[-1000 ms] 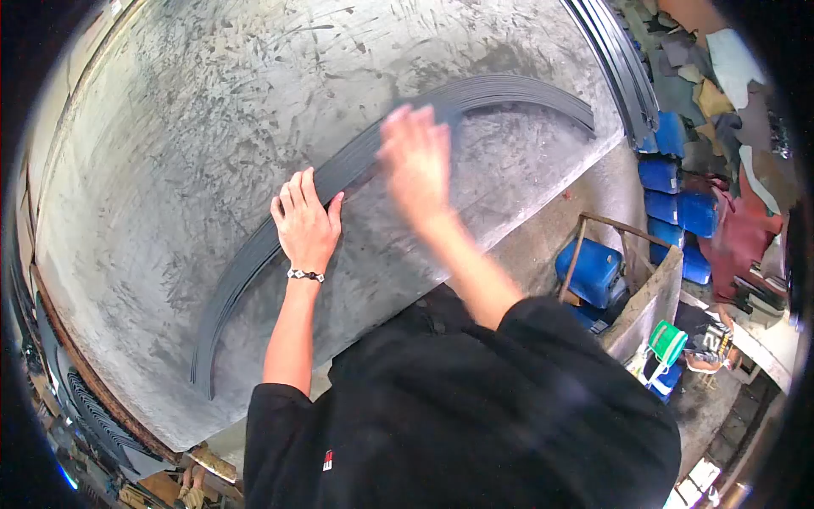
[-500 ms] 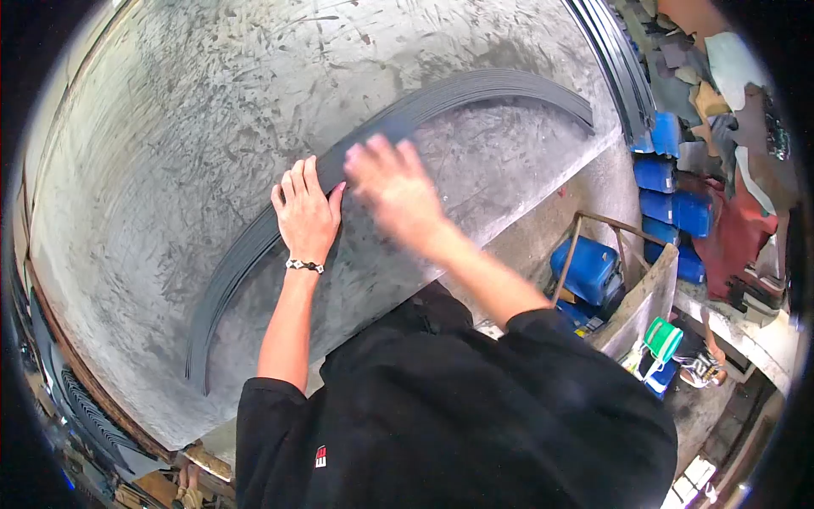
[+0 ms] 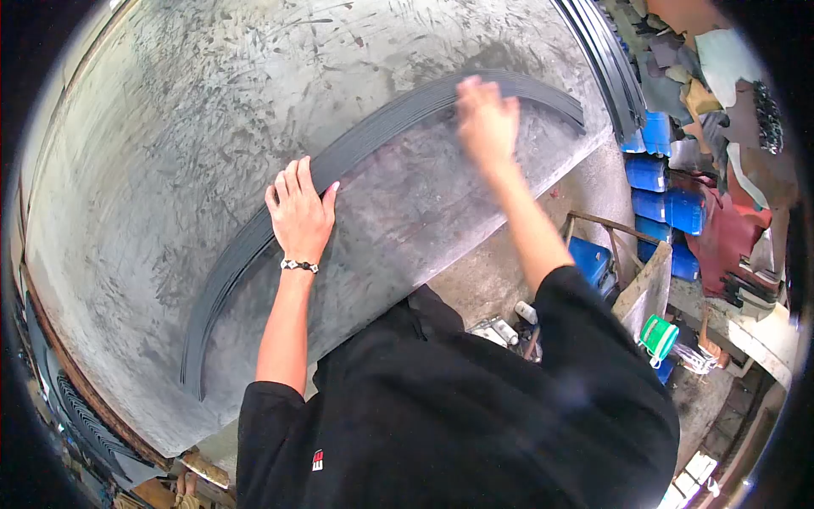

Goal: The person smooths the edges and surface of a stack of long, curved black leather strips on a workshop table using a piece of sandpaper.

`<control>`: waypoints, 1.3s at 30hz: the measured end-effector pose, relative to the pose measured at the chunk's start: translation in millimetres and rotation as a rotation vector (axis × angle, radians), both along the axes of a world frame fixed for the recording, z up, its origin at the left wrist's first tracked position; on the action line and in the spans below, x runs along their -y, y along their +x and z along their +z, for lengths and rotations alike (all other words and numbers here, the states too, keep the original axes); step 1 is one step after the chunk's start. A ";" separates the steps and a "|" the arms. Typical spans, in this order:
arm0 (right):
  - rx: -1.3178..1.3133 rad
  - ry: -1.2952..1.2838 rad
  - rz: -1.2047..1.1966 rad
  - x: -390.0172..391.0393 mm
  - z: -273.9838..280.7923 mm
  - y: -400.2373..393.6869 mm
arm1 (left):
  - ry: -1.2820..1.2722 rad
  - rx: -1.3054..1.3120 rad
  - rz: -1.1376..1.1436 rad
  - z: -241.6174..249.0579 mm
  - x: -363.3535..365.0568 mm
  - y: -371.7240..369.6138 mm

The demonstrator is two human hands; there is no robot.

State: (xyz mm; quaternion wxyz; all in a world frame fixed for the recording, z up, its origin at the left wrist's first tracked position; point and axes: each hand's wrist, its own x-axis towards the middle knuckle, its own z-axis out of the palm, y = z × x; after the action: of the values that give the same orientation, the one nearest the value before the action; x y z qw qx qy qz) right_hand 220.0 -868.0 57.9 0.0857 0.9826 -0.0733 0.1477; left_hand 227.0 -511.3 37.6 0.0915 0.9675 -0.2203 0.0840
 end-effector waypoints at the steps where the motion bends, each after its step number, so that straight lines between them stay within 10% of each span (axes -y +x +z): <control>1: 0.023 0.100 -0.190 32.9 -0.4 8.3 | -0.002 0.000 -0.002 0.8 -0.5 0.3; 3: 0.030 0.053 -0.349 19.0 -20.3 14.6 | 0.002 0.006 0.005 -1.1 -1.6 0.4; 8: -0.093 0.255 0.237 -165.8 2.8 -37.2 | -0.022 -0.012 0.000 1.1 0.2 0.5; 10: -0.049 0.186 0.294 -110.1 0.7 -30.3 | -0.015 0.000 -0.015 0.7 -1.6 0.8; 14: 0.017 0.380 -0.426 65.7 -32.0 36.3 | -0.031 -0.032 0.002 3.0 -1.3 0.6; 20: 0.076 0.499 0.415 -202.8 -17.8 -39.3 | -0.030 -0.072 0.011 4.3 -2.6 1.1; 27: 0.132 0.163 -0.390 28.5 -30.4 48.7 | -0.130 -0.136 0.032 5.9 -0.6 4.4; 33: -0.013 0.420 0.440 -194.2 -17.0 -36.5 | -0.184 -0.125 0.018 0.2 -3.4 4.8; 39: 0.145 0.182 -0.318 37.3 -54.3 53.6 | -0.235 -0.166 0.044 7.2 -1.2 3.6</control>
State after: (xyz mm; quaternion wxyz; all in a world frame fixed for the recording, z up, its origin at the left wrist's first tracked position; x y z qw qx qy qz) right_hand 273.6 -905.3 3.5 0.0132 0.9490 -0.2467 0.1957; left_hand 230.6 -510.1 44.8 0.2201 0.9584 -0.1791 0.0308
